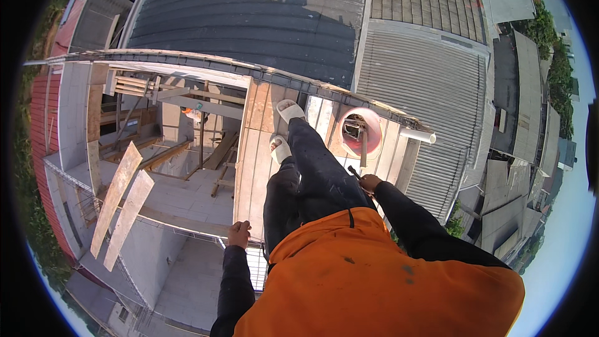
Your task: The person stands on a wooden board at a construction site and uses pliers to twist and cut thin wire to secure a steel rebar cage into place.
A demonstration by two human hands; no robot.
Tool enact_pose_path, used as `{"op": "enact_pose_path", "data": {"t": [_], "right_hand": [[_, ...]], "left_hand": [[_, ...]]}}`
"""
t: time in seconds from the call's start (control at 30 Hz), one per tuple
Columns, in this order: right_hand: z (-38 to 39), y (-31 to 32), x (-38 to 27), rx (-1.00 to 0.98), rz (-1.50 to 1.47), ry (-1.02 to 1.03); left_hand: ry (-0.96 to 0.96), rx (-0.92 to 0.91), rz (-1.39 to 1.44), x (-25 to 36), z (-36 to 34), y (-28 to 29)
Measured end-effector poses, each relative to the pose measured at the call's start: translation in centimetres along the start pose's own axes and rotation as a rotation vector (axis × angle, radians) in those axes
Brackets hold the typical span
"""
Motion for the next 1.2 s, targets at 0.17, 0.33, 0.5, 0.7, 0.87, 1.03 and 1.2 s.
{"op": "enact_pose_path", "data": {"t": [0.17,0.33,0.5,0.7,0.87,1.03,1.2], "right_hand": [[-0.9,7.7,-7.2,0.046,-0.091,-0.078],[-4.3,13.5,-16.1,0.117,0.081,0.057],[-12.8,16.0,-23.0,0.030,0.365,0.063],[-29.3,16.4,-25.4,0.230,0.518,0.149],[-42.3,13.6,-25.0,0.349,0.468,0.181],[-51.8,11.7,-21.4,0.560,0.429,0.268],[-56.7,11.0,-16.0,0.626,0.423,0.256]], "left_hand": [[-0.078,0.047,0.038,8.5,-3.3,-3.0],[-0.164,0.118,0.281,17.2,-6.3,-2.4],[-0.262,0.284,0.313,21.0,-10.6,-1.1],[-0.118,0.417,-0.049,21.4,-20.9,-6.1],[-0.141,0.379,-0.197,16.6,-37.6,-12.5],[-0.152,0.197,-0.449,14.7,-54.6,-20.1],[-0.295,0.138,-0.647,15.3,-64.7,-25.4]]}}
Point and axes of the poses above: each hand's wrist, its own z-axis away from the middle knuckle, its own y-axis out of the back of the hand, x = y × z, the point moved 9 cm from there along -z, towards the middle knuckle, and after that the axes turned 3 degrees about y, right-handed, at the moved point
